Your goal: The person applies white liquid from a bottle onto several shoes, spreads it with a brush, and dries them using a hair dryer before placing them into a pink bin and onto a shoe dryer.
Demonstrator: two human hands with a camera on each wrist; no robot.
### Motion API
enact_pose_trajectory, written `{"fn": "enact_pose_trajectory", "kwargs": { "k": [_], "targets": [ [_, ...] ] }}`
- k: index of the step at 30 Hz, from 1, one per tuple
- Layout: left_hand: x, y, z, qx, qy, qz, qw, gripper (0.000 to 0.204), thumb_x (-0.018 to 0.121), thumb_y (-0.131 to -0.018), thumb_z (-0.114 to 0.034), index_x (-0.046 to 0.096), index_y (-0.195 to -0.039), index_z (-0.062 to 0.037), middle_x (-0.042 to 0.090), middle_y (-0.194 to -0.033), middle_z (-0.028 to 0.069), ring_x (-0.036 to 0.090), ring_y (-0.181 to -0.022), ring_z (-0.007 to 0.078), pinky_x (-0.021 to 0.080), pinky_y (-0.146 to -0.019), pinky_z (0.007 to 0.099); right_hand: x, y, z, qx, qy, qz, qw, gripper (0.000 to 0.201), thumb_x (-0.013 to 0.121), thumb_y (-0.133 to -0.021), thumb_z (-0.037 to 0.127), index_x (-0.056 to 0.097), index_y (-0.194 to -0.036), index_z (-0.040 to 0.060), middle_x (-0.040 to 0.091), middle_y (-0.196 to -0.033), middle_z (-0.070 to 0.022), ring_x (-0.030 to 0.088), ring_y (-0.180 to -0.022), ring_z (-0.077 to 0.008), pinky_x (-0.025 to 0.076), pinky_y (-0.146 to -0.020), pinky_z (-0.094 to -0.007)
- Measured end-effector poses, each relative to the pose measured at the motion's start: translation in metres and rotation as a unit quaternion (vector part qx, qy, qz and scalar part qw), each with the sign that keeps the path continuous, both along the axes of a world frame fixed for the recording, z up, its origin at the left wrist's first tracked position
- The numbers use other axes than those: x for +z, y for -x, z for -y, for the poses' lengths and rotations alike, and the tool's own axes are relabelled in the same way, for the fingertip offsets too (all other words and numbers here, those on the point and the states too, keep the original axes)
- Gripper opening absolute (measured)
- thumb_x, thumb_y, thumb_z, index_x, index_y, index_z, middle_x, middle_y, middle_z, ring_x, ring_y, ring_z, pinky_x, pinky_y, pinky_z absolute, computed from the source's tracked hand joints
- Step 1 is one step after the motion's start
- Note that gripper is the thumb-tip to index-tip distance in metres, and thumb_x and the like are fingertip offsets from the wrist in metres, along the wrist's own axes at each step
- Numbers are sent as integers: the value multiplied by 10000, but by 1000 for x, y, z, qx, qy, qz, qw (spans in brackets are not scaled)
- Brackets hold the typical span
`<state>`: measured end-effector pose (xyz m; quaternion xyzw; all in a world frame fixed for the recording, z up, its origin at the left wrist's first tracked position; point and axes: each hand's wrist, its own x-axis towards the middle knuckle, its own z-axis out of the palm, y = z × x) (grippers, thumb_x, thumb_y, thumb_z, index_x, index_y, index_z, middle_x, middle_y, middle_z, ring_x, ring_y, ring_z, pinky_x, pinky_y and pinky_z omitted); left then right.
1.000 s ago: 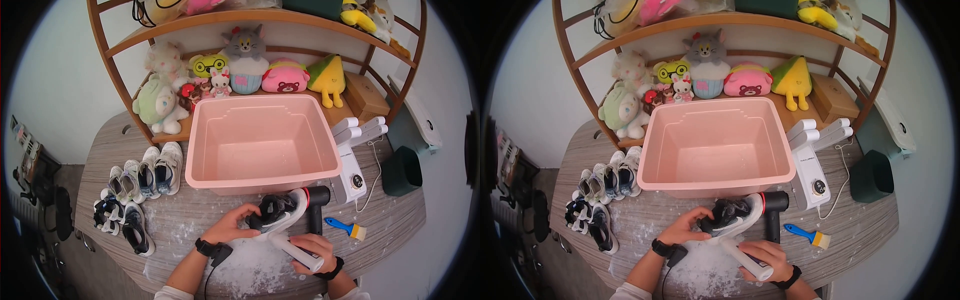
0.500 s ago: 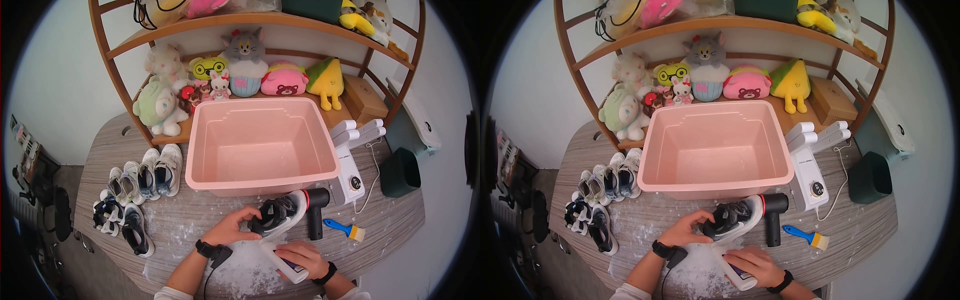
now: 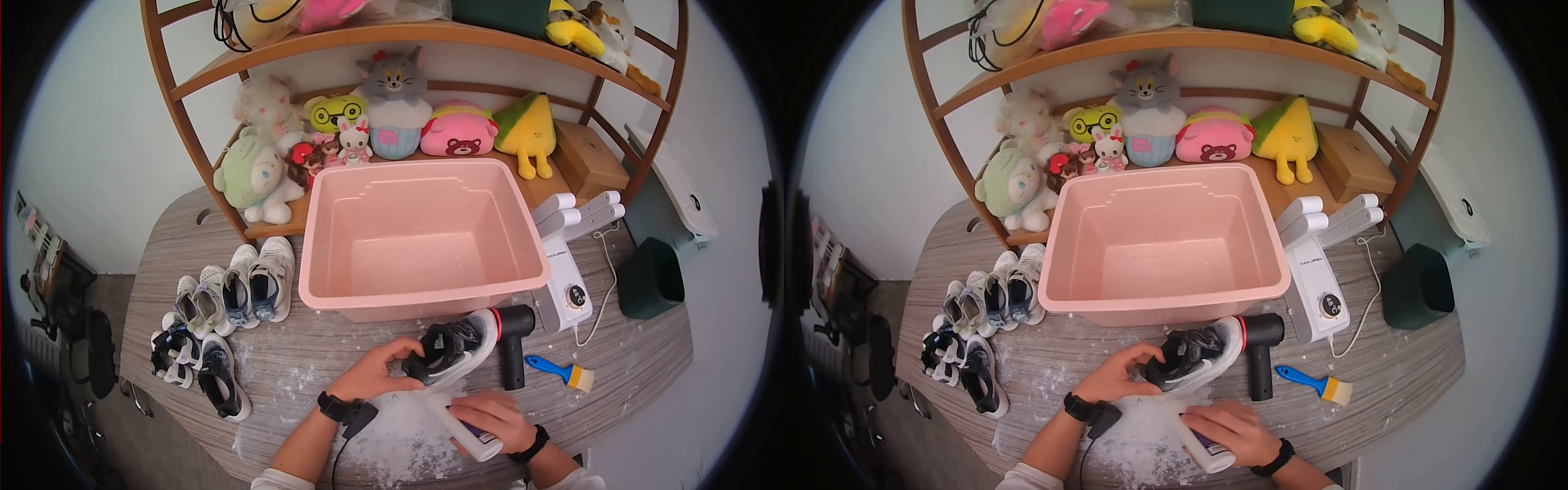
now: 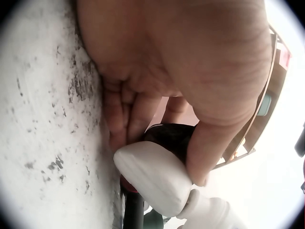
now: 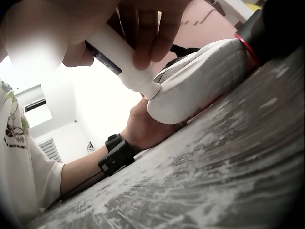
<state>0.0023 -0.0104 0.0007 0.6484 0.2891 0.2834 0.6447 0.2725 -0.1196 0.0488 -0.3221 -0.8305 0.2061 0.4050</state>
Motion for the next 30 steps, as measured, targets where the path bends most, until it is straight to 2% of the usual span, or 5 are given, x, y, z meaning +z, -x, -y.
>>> {"fn": "enact_pose_trajectory", "kwargs": {
  "k": [8, 11, 16, 23, 30],
  "targets": [
    [1, 0, -1, -4, -8, -5, 1000, 546, 883, -834, -159, 582, -1278, -61, 648, -1183, 37, 600, -1135, 144, 449, -1032, 334, -1, 3, -2, 37, -33, 39, 998, 446, 850, -774, 179, 734, -1182, 40, 711, -1211, -137, 727, -871, -302, 590, -752, -393],
    [4, -1, 0, -5, 1, -22, 1000, 540, 880, -834, -144, 582, -1276, -61, 648, -1183, 35, 602, -1125, 141, 450, -1028, 329, -2, 1, 1, 10, -5, 10, 1000, 477, 750, -787, 148, 713, -1246, 25, 707, -1223, -126, 713, -852, -301, 590, -769, -399],
    [4, -2, 2, 38, 13, 0, 999, 489, 838, -823, -35, 596, -1249, -48, 614, -1237, 32, 575, -1153, 143, 440, -1013, 308, 4, -15, -8, -56, -27, -34, 998, 554, 895, -720, 223, 708, -1190, -2, 717, -1143, -150, 731, -877, -293, 596, -747, -376],
    [3, -1, 1, 39, 1, 11, 999, 485, 837, -851, -81, 589, -1267, -50, 604, -1215, 21, 552, -1135, 128, 421, -1027, 292, 4, -35, -10, -235, -42, -12, 971, 528, 886, -648, 141, 716, -1131, 13, 713, -1069, -139, 709, -828, -287, 577, -712, -348],
    [7, -2, 1, 53, 8, 16, 998, 470, 798, -875, -65, 575, -1290, -52, 586, -1227, 22, 525, -1148, 134, 406, -1032, 292, 3, -36, -12, -239, -32, -45, 969, 505, 847, -647, 117, 717, -1121, 5, 708, -1055, -145, 703, -822, -277, 570, -717, -347]
  ]
}}
